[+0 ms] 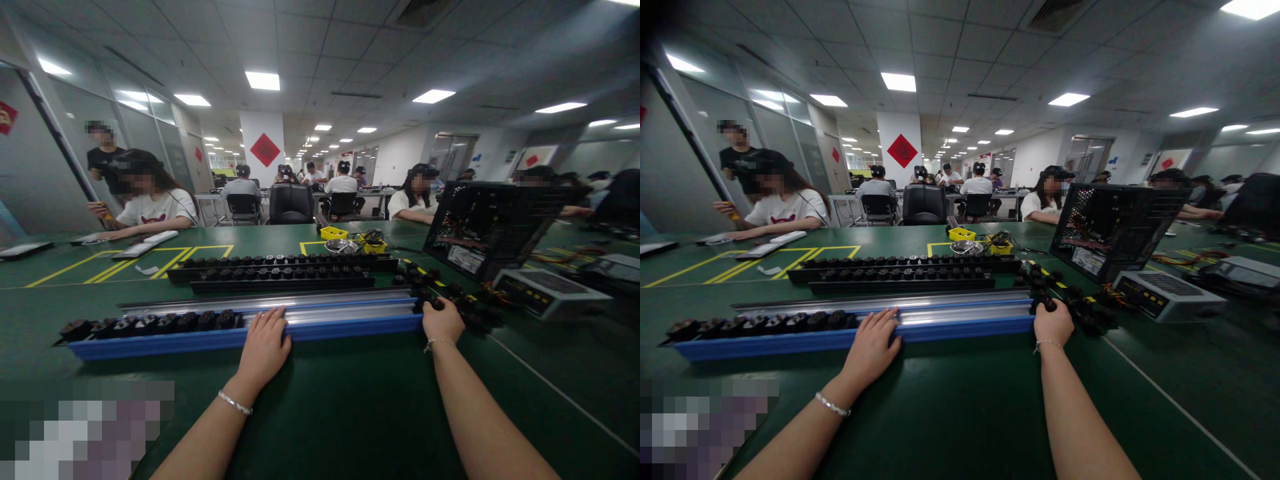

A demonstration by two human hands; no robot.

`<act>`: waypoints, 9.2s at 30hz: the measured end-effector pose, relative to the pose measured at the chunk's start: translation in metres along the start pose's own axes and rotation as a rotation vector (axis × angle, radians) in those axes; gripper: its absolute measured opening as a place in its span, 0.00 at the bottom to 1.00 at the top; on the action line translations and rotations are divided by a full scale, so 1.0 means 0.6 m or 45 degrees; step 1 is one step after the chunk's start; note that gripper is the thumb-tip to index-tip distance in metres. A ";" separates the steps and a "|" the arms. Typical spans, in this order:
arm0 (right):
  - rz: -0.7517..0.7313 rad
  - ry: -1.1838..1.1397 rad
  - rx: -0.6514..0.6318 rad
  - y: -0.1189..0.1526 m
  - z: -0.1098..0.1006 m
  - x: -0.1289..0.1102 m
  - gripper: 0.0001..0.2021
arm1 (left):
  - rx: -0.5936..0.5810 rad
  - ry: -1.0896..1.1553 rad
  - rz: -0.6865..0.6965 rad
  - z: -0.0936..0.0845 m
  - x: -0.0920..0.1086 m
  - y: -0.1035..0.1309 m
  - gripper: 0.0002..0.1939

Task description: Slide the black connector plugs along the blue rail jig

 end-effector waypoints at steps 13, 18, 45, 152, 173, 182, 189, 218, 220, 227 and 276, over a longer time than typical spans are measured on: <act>-0.056 0.049 -0.121 -0.054 0.005 0.048 0.22 | -0.026 -0.008 -0.009 0.004 -0.002 0.000 0.11; -0.096 0.157 -0.191 -0.066 0.005 0.066 0.23 | -0.042 -0.023 -0.013 0.005 -0.001 0.000 0.12; -0.882 0.184 0.049 0.052 -0.013 -0.097 0.19 | 0.171 -0.313 -0.689 -0.032 -0.118 0.029 0.19; -1.240 0.217 -0.579 0.213 0.084 -0.173 0.19 | -0.006 0.018 -0.846 -0.021 -0.137 0.024 0.20; -1.214 0.215 -0.608 0.213 0.085 -0.173 0.17 | -0.022 0.254 -0.899 -0.006 -0.150 0.029 0.19; -1.214 0.227 -0.612 0.213 0.087 -0.171 0.17 | -0.001 0.213 -0.862 -0.006 -0.149 0.029 0.19; -1.185 0.226 -0.658 0.214 0.088 -0.171 0.17 | -0.028 0.165 -0.831 -0.008 -0.139 0.023 0.19; -1.347 0.415 -0.537 0.228 0.086 -0.179 0.18 | -0.062 0.227 -0.755 -0.005 -0.124 0.013 0.17; -1.348 0.419 -0.532 0.228 0.086 -0.180 0.18 | -0.070 0.223 -0.747 -0.006 -0.122 0.013 0.17; -1.339 0.429 -0.540 0.228 0.087 -0.179 0.19 | -0.089 0.213 -0.724 -0.006 -0.116 0.010 0.16; -1.305 0.435 -0.580 0.226 0.089 -0.177 0.20 | -0.034 -0.019 -0.512 -0.011 -0.077 0.007 0.17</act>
Point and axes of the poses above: each hand's wrist, its own y-axis away from the middle knuckle, its own z-axis out of the palm, x = y × z, the point moved 9 cm from there along -y, towards the middle knuckle, and after that the axes turned 5 degrees about -y, right-handed, at the moved point
